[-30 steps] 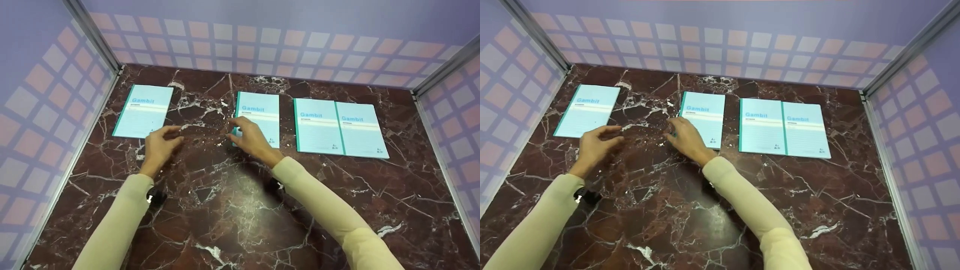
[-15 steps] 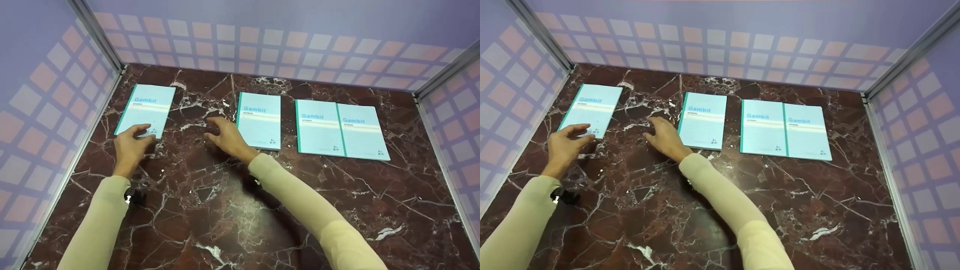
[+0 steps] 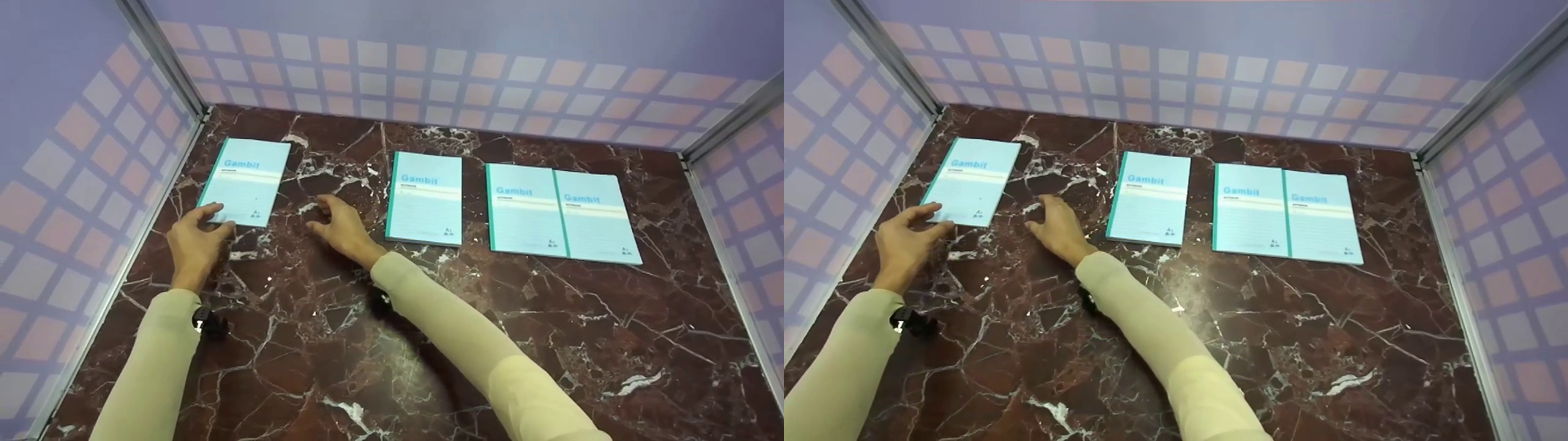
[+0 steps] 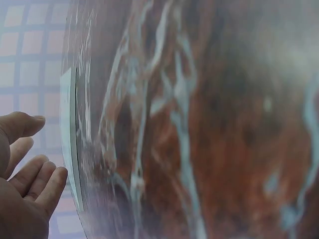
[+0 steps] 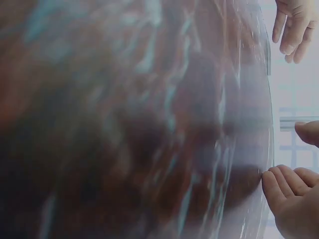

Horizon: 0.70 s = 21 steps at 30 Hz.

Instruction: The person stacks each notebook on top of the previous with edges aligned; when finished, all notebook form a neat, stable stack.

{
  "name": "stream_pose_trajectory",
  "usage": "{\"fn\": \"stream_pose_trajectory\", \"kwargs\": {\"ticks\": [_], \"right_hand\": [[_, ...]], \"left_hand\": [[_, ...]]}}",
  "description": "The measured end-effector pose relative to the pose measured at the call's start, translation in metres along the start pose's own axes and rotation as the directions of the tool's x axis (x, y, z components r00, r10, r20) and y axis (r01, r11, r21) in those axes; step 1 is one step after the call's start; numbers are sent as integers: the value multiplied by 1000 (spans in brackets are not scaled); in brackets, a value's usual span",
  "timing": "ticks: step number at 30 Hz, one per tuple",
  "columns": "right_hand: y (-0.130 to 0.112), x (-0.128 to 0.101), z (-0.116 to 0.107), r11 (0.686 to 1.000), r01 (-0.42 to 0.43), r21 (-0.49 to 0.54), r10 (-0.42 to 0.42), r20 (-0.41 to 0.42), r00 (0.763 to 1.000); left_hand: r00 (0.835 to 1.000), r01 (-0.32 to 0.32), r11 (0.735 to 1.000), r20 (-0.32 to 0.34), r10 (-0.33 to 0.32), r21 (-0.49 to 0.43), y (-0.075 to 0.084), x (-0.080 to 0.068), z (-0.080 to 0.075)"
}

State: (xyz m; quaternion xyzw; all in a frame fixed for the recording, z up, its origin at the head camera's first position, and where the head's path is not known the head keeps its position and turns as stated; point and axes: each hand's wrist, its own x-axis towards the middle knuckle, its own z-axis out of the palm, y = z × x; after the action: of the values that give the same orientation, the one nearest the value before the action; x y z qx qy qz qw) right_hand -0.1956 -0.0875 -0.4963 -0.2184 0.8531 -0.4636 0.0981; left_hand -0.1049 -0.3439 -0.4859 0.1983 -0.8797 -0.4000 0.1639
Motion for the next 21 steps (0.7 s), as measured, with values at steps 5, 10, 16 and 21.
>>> {"fn": "stream_pose_trajectory", "kwargs": {"ticks": [5,10,16,21], "right_hand": [[-4,4,10,1000,-15,-15,15,10,1000],[-5,6,21,999,-46,-9,46,18,999],[-14,10,31,999,-43,-3,43,45,998],[-23,16,37,999,-35,-9,35,82,996]], "left_hand": [[998,-45,999,-38,44,-17,-3,3,-2],[1000,-16,1000,-19,16,-9,-7,3,-4],[999,51,999,-5,-51,6,-13,11,-11],[996,93,996,-1,-93,12,-19,19,-14]]}}
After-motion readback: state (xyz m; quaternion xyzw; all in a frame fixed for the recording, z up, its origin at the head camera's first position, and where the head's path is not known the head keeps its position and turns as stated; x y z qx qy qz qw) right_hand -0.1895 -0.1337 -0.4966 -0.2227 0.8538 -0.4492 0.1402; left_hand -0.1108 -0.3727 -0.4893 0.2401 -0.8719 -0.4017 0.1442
